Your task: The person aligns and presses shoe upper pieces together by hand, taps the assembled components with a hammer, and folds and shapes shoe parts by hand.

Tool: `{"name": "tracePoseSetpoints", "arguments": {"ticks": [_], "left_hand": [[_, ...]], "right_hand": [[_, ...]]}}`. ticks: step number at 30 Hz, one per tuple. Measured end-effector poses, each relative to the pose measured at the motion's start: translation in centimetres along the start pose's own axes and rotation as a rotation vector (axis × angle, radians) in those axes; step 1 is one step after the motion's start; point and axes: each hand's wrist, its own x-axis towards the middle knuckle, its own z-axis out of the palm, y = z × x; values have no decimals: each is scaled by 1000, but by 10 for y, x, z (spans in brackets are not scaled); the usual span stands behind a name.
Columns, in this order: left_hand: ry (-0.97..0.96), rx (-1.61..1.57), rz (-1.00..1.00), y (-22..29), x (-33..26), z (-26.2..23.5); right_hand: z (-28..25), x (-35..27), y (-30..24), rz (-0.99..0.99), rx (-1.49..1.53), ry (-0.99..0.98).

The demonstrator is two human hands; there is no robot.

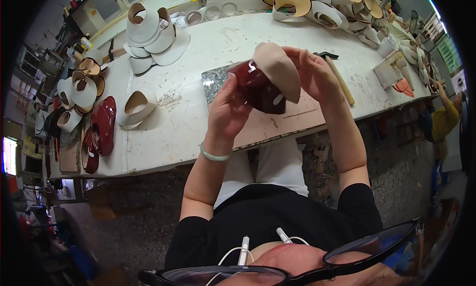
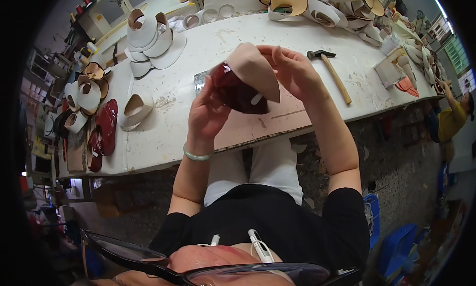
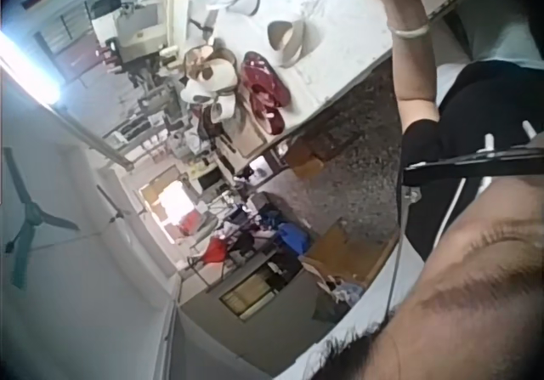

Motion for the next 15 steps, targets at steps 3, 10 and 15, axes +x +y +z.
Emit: {"name": "tracePoseSetpoints", "arguments": {"ticks": [3,10,15], "left_hand": [[-15,-210,-53,7,-5,-9],[87,-188,-36,9,-22,-7],[150,-248,-33,8,-28,-14]], "right_hand": [[-7,-2,16,9,-38,-199],[8,-5,9,-102,-635,-159],[33,3,1,-481,-1092,-145]]}}
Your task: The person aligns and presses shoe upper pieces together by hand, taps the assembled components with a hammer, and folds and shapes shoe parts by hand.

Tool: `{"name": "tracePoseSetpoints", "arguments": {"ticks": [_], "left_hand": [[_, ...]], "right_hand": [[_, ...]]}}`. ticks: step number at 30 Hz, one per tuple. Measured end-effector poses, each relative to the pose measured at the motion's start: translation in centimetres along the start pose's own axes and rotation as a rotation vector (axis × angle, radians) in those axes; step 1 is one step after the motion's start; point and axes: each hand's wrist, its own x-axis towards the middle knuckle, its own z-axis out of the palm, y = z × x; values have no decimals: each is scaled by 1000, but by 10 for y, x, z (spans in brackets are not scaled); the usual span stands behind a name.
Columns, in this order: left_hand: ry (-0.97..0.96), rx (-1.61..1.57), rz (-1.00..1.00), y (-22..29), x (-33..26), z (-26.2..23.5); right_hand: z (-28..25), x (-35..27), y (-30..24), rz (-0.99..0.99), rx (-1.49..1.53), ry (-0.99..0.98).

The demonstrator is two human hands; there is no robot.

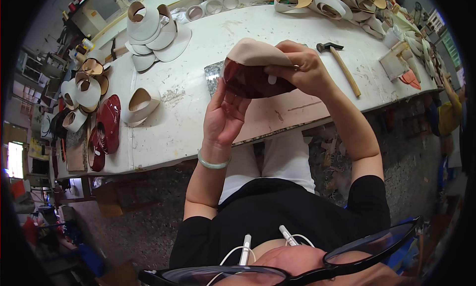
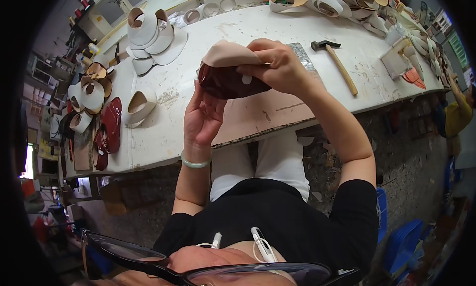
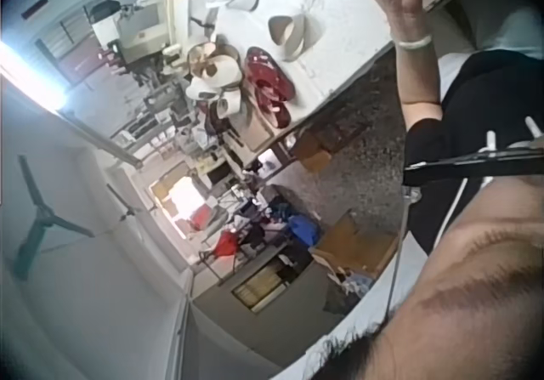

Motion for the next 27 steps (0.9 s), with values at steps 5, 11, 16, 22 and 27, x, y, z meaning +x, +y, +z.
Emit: {"name": "tracePoseSetpoints", "arguments": {"ticks": [5,11,16,22,27], "left_hand": [[19,151,25,14,5,-14],[-34,1534,670,59,20,-9],[-741,1318,-30,37,37,35],[-1055,2406,818,23,73,43],[-1301,2650,787,-11,56,-31]], "right_hand": [[-19,-1,-1,337,522,-495],[-36,4,-2,421,577,-704],[-44,18,-17,415,221,-811],[-24,-18,29,-229,-666,-392],[38,-91,76,-239,-738,-406]]}}
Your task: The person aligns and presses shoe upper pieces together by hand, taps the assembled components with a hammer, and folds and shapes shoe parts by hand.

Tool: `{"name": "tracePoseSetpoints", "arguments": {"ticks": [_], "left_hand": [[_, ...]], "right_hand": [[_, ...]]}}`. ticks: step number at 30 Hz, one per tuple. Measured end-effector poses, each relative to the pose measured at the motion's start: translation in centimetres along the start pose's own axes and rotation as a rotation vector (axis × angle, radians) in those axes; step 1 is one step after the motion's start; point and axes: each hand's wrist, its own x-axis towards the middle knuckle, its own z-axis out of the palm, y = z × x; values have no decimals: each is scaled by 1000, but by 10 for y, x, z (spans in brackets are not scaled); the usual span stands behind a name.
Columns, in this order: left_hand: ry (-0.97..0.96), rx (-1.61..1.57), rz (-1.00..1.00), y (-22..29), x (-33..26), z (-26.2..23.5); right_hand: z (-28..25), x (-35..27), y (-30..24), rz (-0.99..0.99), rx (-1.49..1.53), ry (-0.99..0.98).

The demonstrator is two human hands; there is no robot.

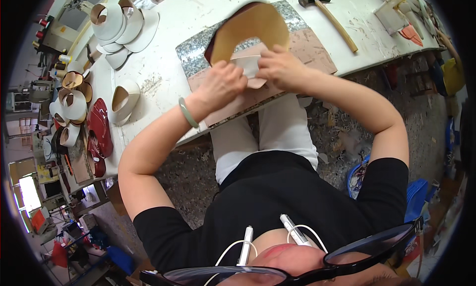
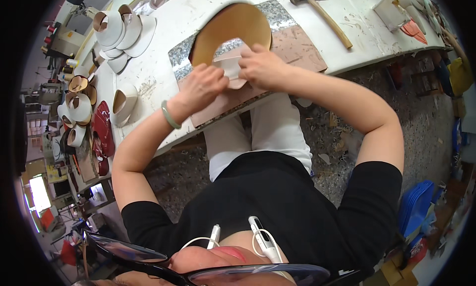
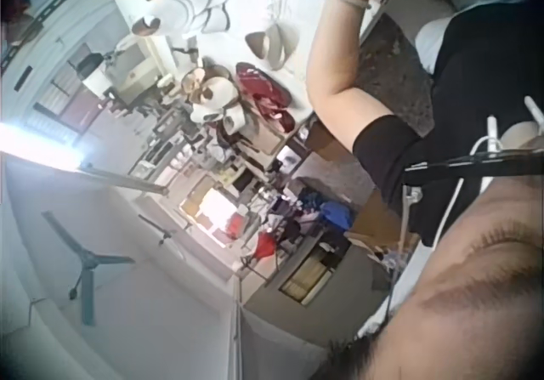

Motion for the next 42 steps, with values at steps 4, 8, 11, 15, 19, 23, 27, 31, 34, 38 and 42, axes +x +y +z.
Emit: {"name": "tracePoseSetpoints", "arguments": {"ticks": [4,8,11,15,19,23,27,31,34,38,42], "left_hand": [[-126,-315,-263,-5,-4,3],[-452,-486,-508,-30,19,-1],[-477,-536,-521,-38,21,6],[-519,-539,-531,-39,27,7],[-549,-494,-532,-37,30,5],[-557,-444,-542,-36,34,4],[-561,-431,-540,-35,36,-1],[-512,-378,-494,-35,33,0],[-499,-357,-481,-34,28,2],[-468,-580,-574,-37,18,-8],[-271,-1255,-785,-31,8,-26]], "right_hand": [[9,-12,-6,241,276,67],[11,7,2,561,424,46],[4,17,8,610,457,-149],[-1,25,11,622,460,-227],[-10,35,10,672,421,-342],[-12,37,6,622,401,-330],[-7,34,-6,451,58,-243],[8,10,-1,172,-83,106],[17,2,4,-128,0,163],[8,5,2,-59,152,-4],[-7,16,4,-53,-36,276]]}}
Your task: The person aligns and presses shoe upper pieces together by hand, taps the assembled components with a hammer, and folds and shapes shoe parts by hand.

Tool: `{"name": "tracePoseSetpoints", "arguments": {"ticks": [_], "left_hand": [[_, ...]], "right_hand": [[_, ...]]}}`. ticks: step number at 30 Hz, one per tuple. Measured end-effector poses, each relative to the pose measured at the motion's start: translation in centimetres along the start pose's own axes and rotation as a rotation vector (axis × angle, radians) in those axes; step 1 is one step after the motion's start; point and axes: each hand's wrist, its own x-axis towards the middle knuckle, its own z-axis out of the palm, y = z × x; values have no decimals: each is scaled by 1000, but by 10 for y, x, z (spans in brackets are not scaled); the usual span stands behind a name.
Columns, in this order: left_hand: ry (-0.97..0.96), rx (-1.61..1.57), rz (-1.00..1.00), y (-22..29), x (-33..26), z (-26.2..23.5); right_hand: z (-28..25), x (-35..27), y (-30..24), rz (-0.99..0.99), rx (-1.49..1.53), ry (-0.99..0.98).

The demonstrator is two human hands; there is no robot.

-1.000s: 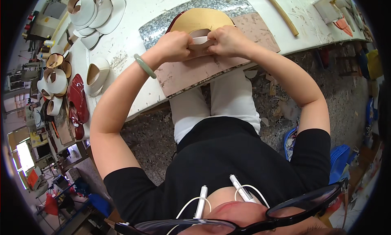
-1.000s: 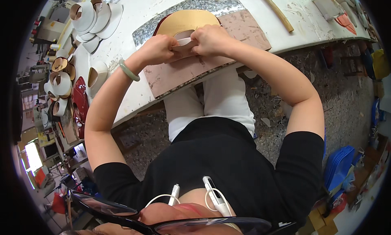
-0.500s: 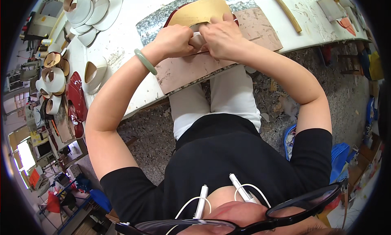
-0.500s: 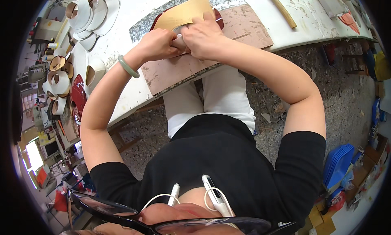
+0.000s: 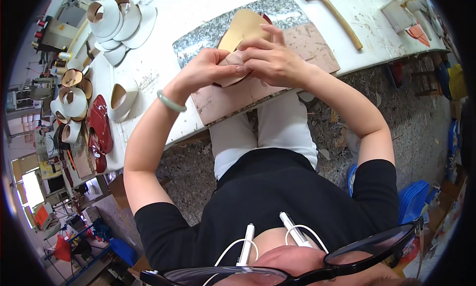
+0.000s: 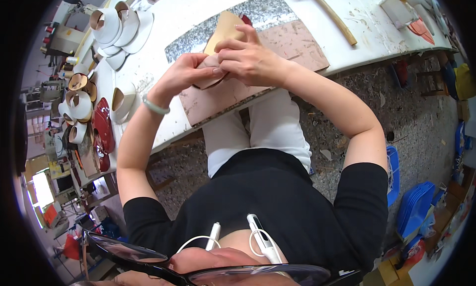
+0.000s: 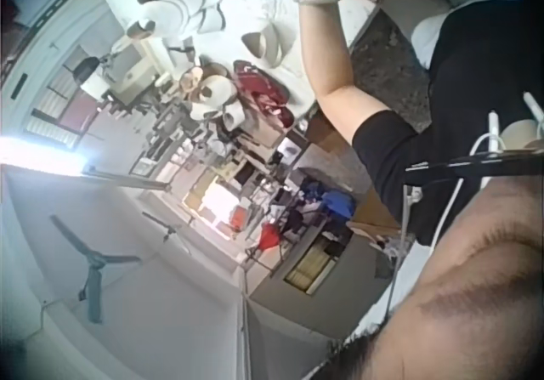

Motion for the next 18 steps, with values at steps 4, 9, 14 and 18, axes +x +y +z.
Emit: {"name": "tracePoseSetpoints", "arguments": {"ticks": [4,9,14,18], "left_hand": [[-10,-518,103,36,-36,-20],[-158,-867,343,21,-50,-8],[-194,-940,326,35,-56,1],[-234,63,487,59,-42,-30]], "right_hand": [[-68,19,0,86,367,296],[-84,23,4,248,1066,267],[-92,22,24,132,1499,-84],[-118,34,41,-34,873,-433]]}}
